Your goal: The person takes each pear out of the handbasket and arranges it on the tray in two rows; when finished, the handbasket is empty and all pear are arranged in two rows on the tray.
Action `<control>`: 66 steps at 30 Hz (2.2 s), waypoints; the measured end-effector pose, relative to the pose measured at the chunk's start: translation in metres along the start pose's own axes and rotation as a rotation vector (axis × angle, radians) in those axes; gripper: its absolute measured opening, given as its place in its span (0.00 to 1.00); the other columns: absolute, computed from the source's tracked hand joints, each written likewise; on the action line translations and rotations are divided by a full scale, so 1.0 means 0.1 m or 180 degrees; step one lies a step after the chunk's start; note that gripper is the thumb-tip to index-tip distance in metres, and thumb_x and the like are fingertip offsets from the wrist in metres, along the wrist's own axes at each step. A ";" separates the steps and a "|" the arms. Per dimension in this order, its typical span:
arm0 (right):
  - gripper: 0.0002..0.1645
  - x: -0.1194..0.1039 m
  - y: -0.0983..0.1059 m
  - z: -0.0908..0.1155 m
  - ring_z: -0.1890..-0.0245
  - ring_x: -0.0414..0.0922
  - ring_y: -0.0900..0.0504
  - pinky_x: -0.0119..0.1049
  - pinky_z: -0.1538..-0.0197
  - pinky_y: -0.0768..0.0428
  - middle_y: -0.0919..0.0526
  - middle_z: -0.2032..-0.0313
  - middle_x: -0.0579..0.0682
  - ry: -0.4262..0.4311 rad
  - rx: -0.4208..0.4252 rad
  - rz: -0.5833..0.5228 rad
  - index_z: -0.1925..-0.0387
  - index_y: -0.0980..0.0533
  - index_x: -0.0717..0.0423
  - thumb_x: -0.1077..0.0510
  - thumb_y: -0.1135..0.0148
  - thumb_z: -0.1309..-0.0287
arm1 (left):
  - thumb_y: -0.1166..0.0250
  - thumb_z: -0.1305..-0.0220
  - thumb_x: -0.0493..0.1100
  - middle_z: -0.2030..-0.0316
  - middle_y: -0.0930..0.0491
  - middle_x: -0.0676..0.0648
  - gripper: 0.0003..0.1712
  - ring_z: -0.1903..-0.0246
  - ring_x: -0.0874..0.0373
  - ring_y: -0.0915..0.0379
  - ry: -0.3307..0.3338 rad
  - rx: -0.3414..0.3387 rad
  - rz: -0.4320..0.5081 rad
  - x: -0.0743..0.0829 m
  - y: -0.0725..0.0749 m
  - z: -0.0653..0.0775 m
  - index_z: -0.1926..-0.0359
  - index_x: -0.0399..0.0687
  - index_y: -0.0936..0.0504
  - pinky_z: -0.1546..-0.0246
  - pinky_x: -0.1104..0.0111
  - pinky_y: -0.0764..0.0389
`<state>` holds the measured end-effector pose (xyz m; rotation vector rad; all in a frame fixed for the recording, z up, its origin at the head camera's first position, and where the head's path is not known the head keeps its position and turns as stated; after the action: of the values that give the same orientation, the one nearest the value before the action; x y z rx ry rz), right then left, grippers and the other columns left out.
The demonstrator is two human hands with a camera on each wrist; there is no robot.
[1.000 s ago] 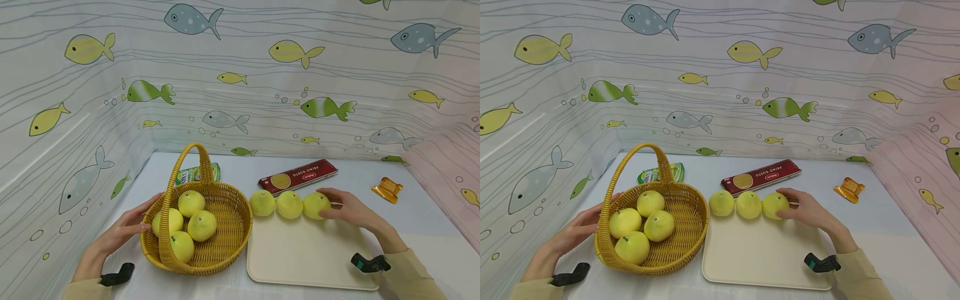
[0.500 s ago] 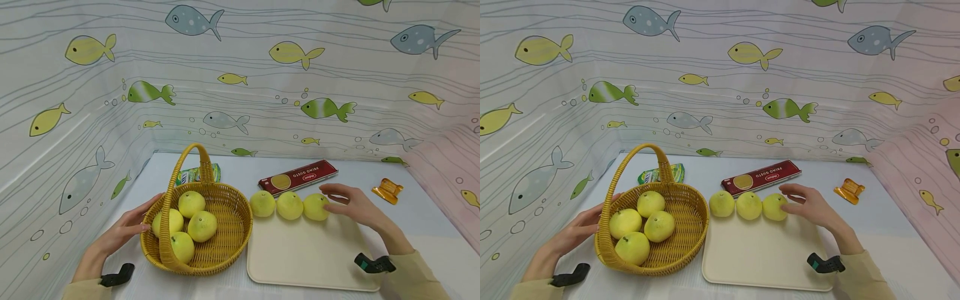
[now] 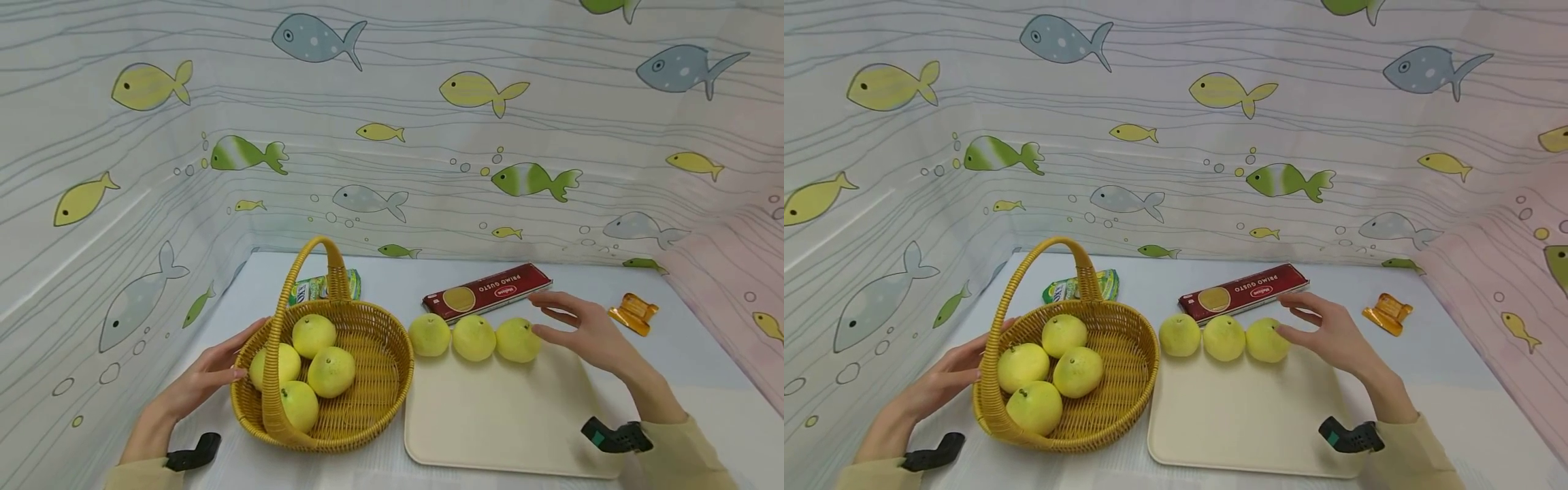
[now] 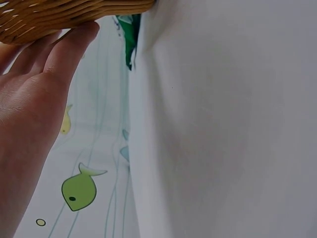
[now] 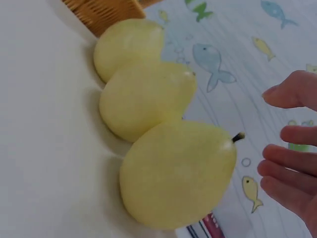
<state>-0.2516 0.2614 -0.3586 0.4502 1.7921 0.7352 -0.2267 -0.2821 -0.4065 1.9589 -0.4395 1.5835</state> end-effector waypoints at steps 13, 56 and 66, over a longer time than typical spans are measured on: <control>0.28 -0.80 -0.43 -0.20 0.42 0.47 0.18 0.30 0.40 0.23 0.19 0.42 0.50 0.0602 0.0003 -0.0548 0.38 0.25 0.52 0.59 0.30 0.40 | 0.53 0.31 0.26 0.20 0.59 0.46 0.41 0.25 0.74 0.59 -0.0023 0.0004 -0.0061 0.01 -0.02 -0.02 0.22 0.34 0.60 0.35 0.84 0.44; 0.35 -1.82 -2.25 -0.64 0.39 0.49 0.22 0.33 0.36 0.26 0.20 0.41 0.55 0.1149 -0.1076 -0.0856 0.37 0.26 0.60 0.49 0.28 0.43 | 0.52 0.33 0.25 0.20 0.59 0.42 0.42 0.24 0.73 0.58 -0.0094 0.0011 -0.0052 0.02 0.00 0.00 0.22 0.34 0.58 0.34 0.84 0.46; 0.37 -1.81 -2.38 -0.63 0.37 0.43 0.24 0.35 0.34 0.28 0.20 0.39 0.49 0.1105 -0.1170 -0.0095 0.36 0.26 0.55 0.45 0.28 0.44 | 0.54 0.33 0.25 0.20 0.56 0.48 0.42 0.24 0.71 0.60 -0.0139 -0.0018 -0.0036 0.05 -0.01 -0.02 0.22 0.33 0.59 0.33 0.84 0.46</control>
<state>-0.2380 -0.0435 -0.3786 0.0505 1.9188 1.1492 -0.2260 -0.2797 -0.4015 1.9914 -0.4493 1.5333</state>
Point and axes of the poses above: each hand's wrist, its own z-axis away from the middle knuckle, its own y-axis out of the back of the hand, x = y × z, the point moved 9 cm from there along -z, towards the middle knuckle
